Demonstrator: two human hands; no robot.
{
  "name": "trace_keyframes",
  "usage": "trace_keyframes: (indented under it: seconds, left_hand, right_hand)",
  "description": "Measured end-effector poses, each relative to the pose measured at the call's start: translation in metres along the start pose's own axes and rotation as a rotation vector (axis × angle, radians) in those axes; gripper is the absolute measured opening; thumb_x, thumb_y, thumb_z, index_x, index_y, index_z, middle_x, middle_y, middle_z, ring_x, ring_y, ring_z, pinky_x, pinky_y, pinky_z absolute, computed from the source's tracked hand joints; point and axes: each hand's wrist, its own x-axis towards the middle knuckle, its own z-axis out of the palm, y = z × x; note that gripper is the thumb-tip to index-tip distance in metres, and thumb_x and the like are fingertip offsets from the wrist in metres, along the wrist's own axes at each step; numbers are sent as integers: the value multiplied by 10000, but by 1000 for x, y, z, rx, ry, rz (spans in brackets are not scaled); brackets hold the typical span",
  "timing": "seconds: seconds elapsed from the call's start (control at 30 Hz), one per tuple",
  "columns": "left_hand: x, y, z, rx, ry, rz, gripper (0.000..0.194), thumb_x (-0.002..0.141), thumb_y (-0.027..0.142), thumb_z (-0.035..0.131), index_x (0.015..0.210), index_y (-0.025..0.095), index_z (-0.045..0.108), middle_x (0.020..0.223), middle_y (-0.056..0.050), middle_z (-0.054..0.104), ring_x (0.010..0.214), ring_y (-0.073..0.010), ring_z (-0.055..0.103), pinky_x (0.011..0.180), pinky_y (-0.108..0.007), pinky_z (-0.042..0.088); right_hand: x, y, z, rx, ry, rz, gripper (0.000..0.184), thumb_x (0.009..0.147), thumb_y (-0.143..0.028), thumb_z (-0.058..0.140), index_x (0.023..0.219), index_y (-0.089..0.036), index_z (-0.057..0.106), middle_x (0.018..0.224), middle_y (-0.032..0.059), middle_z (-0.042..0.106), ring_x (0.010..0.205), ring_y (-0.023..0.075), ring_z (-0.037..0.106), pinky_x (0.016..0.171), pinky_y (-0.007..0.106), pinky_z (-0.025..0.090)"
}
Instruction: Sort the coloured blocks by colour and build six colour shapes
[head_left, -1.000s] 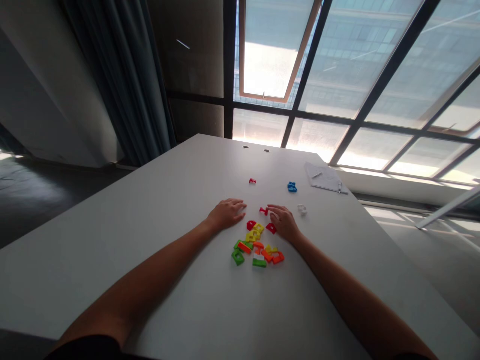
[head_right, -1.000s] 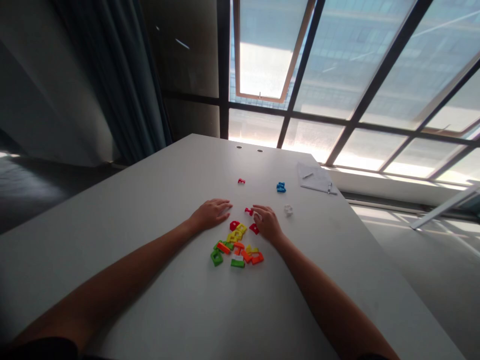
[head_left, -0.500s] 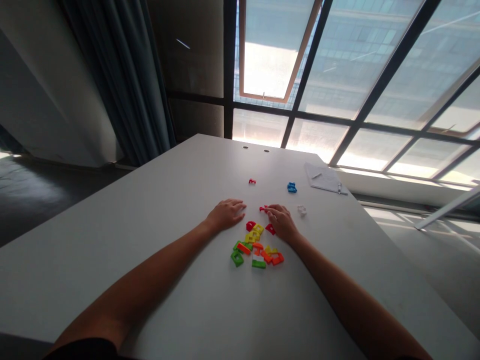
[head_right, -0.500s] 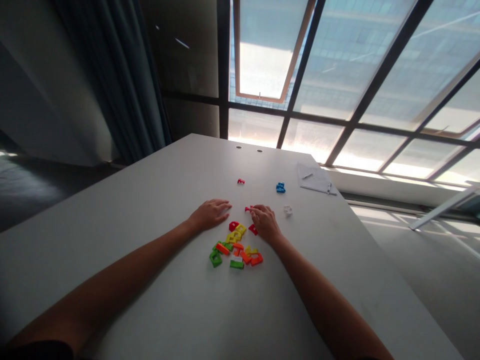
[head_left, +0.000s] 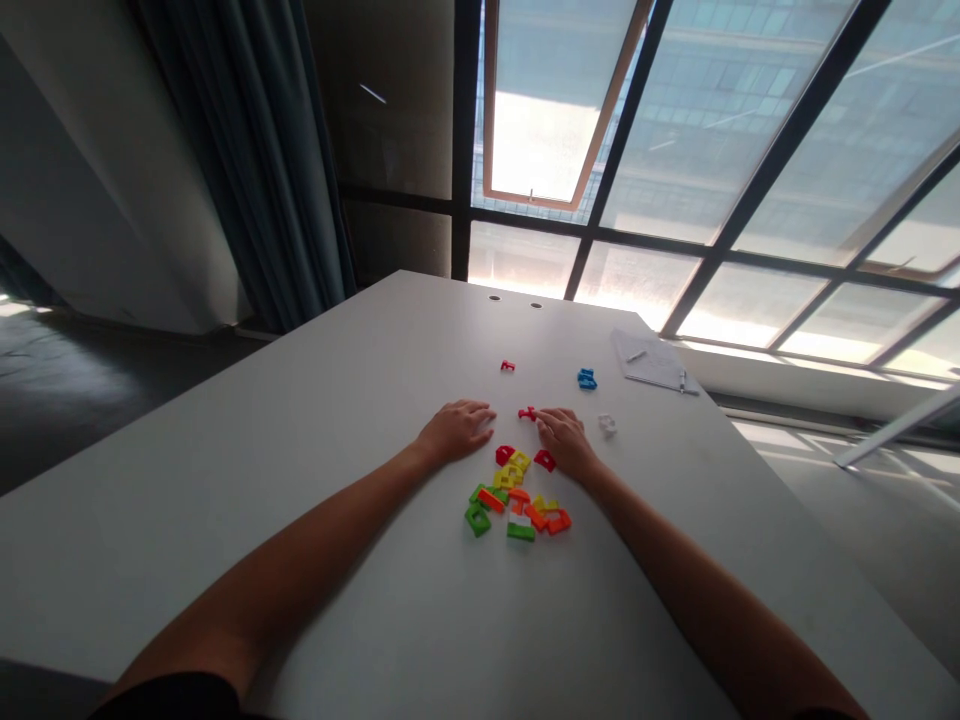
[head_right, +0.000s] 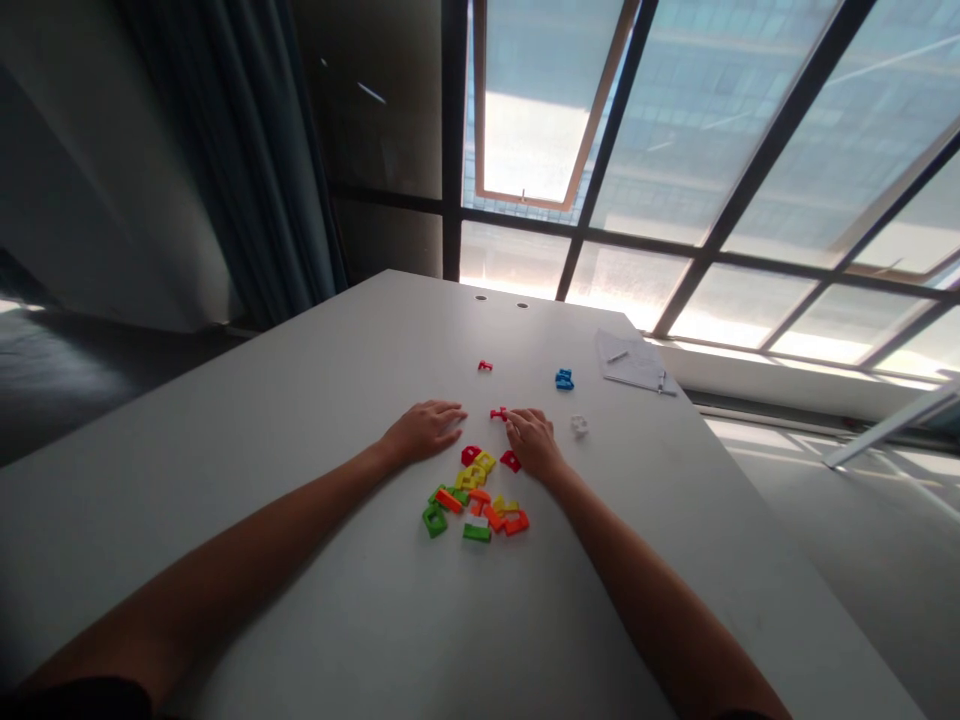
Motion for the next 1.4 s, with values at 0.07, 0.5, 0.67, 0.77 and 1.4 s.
trace_keyframes:
  seconds: [0.07, 0.5, 0.67, 0.77, 1.4]
  left_hand:
    - [0, 1, -1, 1, 0, -6, 407, 1086, 405, 630, 1442, 296, 794, 1568, -87, 738, 1451, -296, 686, 1246, -469, 562]
    - [0, 2, -1, -18, 5, -15, 388, 1085, 411, 657, 1423, 293, 807, 1554, -81, 751, 1438, -309, 695, 1229, -493, 572]
    - [-1, 3, -2, -21, 4, -4, 395, 1080, 408, 659, 1427, 282, 800, 1561, -85, 744, 1437, -313, 692, 1220, -505, 576]
    - [-1, 3, -1, -21, 11, -5, 395, 1078, 408, 657, 1423, 280, 801, 1554, -90, 748, 1426, -313, 696, 1218, -502, 574]
    - [1, 5, -1, -13, -4, -19, 390, 1080, 403, 637, 1419, 298, 799, 1553, -92, 745, 1445, -303, 680, 1230, -486, 559]
  right_hand:
    - [12, -3, -5, -35, -49, 4, 481, 1188, -311, 437, 1555, -260, 744, 1551, 124, 742, 1492, 323, 578, 1223, 498, 460]
    - [117, -16, 2, -140, -153, 174, 525, 1181, -346, 414, 1633, -335, 681, 1646, 97, 678, 1507, 355, 575, 1218, 525, 464]
    - [135, -14, 9, -140, -136, 196, 527, 1173, -345, 422, 1639, -345, 669, 1658, 92, 663, 1516, 356, 570, 1230, 530, 464]
    - [141, -14, 12, -143, -135, 201, 526, 1168, -345, 428, 1635, -338, 671, 1651, 98, 666, 1513, 362, 570, 1226, 531, 469]
    - [37, 15, 0, 369, 40, 57, 343, 978, -204, 576, 1184, -209, 852, 1154, 88, 869, 1075, 263, 794, 1037, 389, 615]
